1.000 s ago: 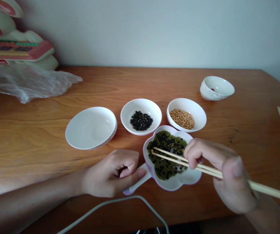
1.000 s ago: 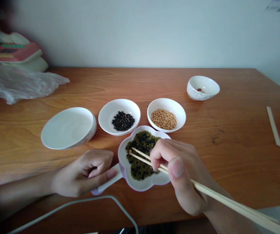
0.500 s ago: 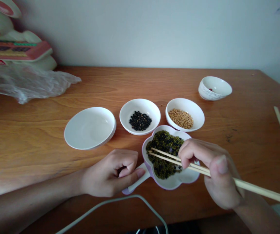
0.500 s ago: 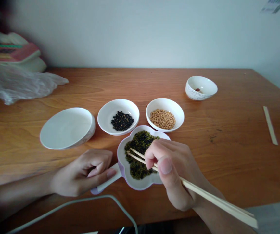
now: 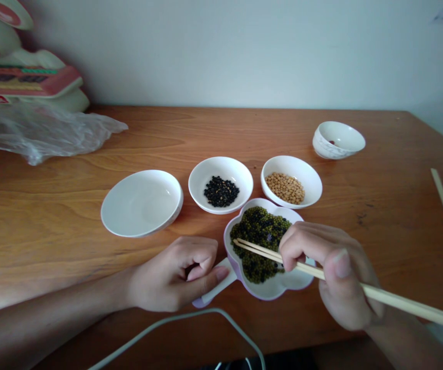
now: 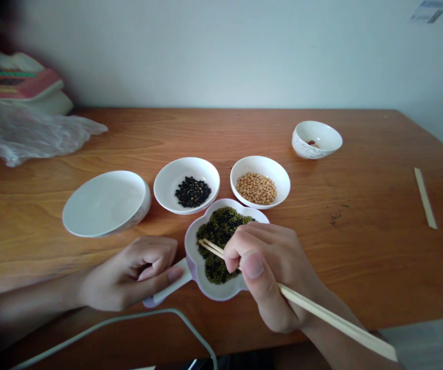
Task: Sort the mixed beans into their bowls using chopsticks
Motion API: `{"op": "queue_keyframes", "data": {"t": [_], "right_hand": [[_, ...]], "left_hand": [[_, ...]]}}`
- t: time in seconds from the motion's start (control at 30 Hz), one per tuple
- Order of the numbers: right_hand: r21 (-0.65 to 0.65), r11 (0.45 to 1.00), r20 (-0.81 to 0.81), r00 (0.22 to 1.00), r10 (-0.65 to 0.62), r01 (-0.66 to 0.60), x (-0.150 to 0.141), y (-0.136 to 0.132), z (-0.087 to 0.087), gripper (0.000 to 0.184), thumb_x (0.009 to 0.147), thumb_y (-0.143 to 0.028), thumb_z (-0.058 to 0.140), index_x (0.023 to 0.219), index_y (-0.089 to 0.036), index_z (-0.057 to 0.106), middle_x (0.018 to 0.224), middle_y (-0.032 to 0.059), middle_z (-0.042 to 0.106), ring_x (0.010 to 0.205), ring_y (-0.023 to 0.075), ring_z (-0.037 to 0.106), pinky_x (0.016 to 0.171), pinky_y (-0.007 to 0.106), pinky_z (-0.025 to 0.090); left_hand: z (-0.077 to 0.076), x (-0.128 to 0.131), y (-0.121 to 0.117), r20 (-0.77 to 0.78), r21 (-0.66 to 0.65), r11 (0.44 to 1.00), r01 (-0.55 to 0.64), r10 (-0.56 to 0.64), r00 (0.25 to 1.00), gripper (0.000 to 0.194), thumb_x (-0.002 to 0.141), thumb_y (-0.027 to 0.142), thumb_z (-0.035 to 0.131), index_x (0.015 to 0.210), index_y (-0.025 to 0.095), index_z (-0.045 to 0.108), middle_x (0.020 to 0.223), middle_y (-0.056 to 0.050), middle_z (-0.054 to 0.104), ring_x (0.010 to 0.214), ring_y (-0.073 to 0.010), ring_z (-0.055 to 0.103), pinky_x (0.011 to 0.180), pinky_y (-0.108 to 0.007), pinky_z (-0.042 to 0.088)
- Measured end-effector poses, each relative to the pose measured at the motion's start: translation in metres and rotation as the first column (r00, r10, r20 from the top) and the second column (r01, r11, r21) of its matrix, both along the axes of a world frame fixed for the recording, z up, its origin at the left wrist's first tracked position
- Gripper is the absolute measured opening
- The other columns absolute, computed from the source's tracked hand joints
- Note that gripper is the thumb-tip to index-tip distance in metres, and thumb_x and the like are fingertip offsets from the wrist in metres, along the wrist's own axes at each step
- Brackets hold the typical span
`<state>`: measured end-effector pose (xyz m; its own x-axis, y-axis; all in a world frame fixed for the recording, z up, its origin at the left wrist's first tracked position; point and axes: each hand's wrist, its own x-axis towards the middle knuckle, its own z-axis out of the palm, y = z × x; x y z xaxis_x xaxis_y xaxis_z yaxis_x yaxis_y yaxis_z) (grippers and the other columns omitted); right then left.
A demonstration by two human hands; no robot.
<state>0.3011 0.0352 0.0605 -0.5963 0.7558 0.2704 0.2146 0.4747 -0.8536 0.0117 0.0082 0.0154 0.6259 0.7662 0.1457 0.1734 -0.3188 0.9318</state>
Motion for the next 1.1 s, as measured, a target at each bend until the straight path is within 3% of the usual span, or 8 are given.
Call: {"op": "queue_keyframes", "data": {"t": [0.4, 0.77, 1.1], "right_hand": [[0.022, 1.000, 0.006, 1.000, 0.003, -0.003, 0.0048, -0.0030, 0.0003, 0.060, 0.109, -0.064, 0.020, 0.082, -0.024, 0.055, 0.072, 0.0029, 0.057, 0.067, 0.0203, 0.053, 0.066, 0.037, 0.033], [-0.160, 0.985, -0.021, 0.997, -0.076, 0.071, 0.0044, -0.0032, 0.0028, 0.069, 0.105, -0.073, 0.018, 0.080, -0.023, 0.058, 0.073, 0.0039, 0.059, 0.067, 0.0204, 0.054, 0.063, 0.038, 0.034], [-0.213, 0.975, -0.008, 0.998, -0.070, 0.067, 0.0051, -0.0043, 0.0033, 0.068, 0.105, -0.075, 0.019, 0.079, -0.023, 0.056, 0.072, 0.0021, 0.055, 0.065, 0.0186, 0.050, 0.062, 0.036, 0.033]], "left_hand": [[-0.0003, -0.0002, -0.0006, -0.030, -0.005, 1.000, -0.005, 0.005, 1.000, 0.044, 0.100, 0.008, 0.059, 0.071, 0.021, 0.030, 0.066, 0.006, 0.042, 0.059, -0.0087, 0.038, 0.057, -0.025, 0.035], [-0.0007, 0.0000, 0.0013, -0.019, 0.000, 1.000, 0.000, 0.000, 1.000, 0.044, 0.099, 0.006, 0.060, 0.071, 0.020, 0.030, 0.067, 0.006, 0.040, 0.059, -0.0082, 0.036, 0.059, -0.024, 0.032], [-0.0005, -0.0001, 0.0000, -0.006, 0.001, 1.000, 0.004, -0.004, 1.000, 0.044, 0.099, 0.006, 0.060, 0.071, 0.020, 0.030, 0.067, 0.006, 0.039, 0.060, -0.0083, 0.036, 0.059, -0.025, 0.032]]}}
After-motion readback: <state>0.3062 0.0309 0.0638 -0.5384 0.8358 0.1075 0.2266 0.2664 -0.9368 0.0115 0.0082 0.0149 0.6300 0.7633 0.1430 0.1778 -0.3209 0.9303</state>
